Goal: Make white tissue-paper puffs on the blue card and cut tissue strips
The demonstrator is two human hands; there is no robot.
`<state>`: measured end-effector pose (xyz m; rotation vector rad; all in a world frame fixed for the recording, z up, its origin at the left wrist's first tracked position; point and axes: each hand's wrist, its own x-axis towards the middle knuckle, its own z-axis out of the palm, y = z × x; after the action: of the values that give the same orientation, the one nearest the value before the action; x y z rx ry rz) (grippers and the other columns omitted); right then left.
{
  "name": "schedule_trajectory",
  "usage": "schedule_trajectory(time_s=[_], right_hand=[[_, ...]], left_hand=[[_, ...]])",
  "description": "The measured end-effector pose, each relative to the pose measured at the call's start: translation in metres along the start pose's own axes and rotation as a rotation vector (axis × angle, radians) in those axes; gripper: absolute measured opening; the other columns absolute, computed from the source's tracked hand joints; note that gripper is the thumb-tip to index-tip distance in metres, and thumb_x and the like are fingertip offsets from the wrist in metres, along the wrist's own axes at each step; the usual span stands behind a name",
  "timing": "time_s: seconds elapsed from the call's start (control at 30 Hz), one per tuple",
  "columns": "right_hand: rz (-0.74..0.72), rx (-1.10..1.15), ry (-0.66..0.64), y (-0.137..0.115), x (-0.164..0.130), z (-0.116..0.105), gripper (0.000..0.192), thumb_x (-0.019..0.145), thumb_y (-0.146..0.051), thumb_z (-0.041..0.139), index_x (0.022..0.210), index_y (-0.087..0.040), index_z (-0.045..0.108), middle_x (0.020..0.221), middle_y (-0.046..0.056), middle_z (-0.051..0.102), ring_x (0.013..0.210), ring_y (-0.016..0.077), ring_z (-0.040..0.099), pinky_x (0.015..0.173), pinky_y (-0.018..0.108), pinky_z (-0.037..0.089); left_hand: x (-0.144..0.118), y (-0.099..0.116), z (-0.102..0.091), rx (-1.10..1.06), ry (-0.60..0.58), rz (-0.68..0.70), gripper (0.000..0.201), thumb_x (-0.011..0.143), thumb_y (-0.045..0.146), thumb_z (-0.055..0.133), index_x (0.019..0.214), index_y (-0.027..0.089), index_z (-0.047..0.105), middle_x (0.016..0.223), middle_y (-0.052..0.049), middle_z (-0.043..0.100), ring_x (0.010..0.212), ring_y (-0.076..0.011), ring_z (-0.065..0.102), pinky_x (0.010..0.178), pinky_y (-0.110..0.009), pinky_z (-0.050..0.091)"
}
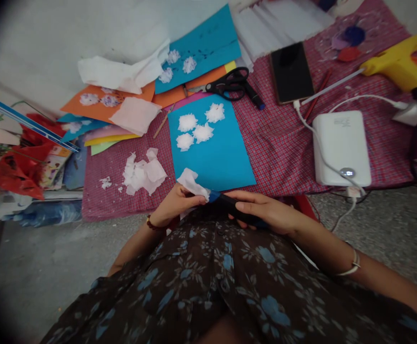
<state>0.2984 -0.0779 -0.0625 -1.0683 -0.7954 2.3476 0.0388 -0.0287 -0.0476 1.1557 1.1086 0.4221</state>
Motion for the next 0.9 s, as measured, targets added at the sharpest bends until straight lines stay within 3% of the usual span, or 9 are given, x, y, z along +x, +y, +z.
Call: schedule_trajectory(time_s=[0.13,0.3,0.5,0.73,0.9], right_hand=[[-0.041,-0.005,0.027,0.002,-0.004,0.0,0.061,0.083,-0.047,0.07,0.137,-0.022,0.058,0.091,0.007,0.066,0.065,0.0124,0.059,0.046,0.019,0.039],[-0.084,-0.057,0.049,0.004,-0.01,-0.003,0.054,0.087,-0.044,0.067,0.137,-0.025,0.059,0.095,0.006,0.067,0.069,0.0125,0.06,0.05,0.02,0.043],[-0.121,-0.126,0.058,0.005,-0.01,-0.005,0.053,0.089,-0.043,0.066,0.138,-0.025,0.059,0.098,0.006,0.067,0.071,0.0124,0.06,0.053,0.021,0.045],[-0.1,-0.027,0.061,0.007,-0.011,-0.004,0.054,0.086,-0.045,0.068,0.135,-0.025,0.06,0.093,0.005,0.068,0.067,0.0121,0.06,0.048,0.02,0.042],[-0.036,0.072,0.029,0.005,-0.014,-0.005,0.057,0.083,-0.045,0.072,0.133,-0.023,0.059,0.09,0.005,0.068,0.063,0.0113,0.06,0.045,0.019,0.041]], left_hand=[[0.002,0.0,0.006,0.006,0.01,0.005,0.031,0.072,0.043,0.079,0.081,0.013,0.076,0.088,-0.008,0.077,0.079,-0.0166,0.067,0.077,-0.028,0.053],[0.002,0.006,-0.001,-0.074,-0.118,0.062,0.04,0.069,0.047,0.083,0.09,0.014,0.076,0.092,-0.009,0.077,0.085,-0.0181,0.069,0.082,-0.029,0.053],[0.018,-0.005,-0.01,-0.148,0.04,0.063,0.045,0.068,0.056,0.081,0.078,0.012,0.074,0.068,-0.004,0.071,0.057,-0.0095,0.058,0.058,-0.021,0.047],[0.017,-0.012,0.0,-0.114,0.148,0.084,0.035,0.069,0.046,0.083,0.085,0.015,0.079,0.084,-0.005,0.077,0.068,-0.0116,0.064,0.068,-0.023,0.051],[0.01,-0.013,0.005,-0.145,0.088,0.054,0.033,0.068,0.043,0.084,0.085,0.015,0.08,0.084,-0.005,0.077,0.069,-0.0112,0.065,0.071,-0.023,0.052]])
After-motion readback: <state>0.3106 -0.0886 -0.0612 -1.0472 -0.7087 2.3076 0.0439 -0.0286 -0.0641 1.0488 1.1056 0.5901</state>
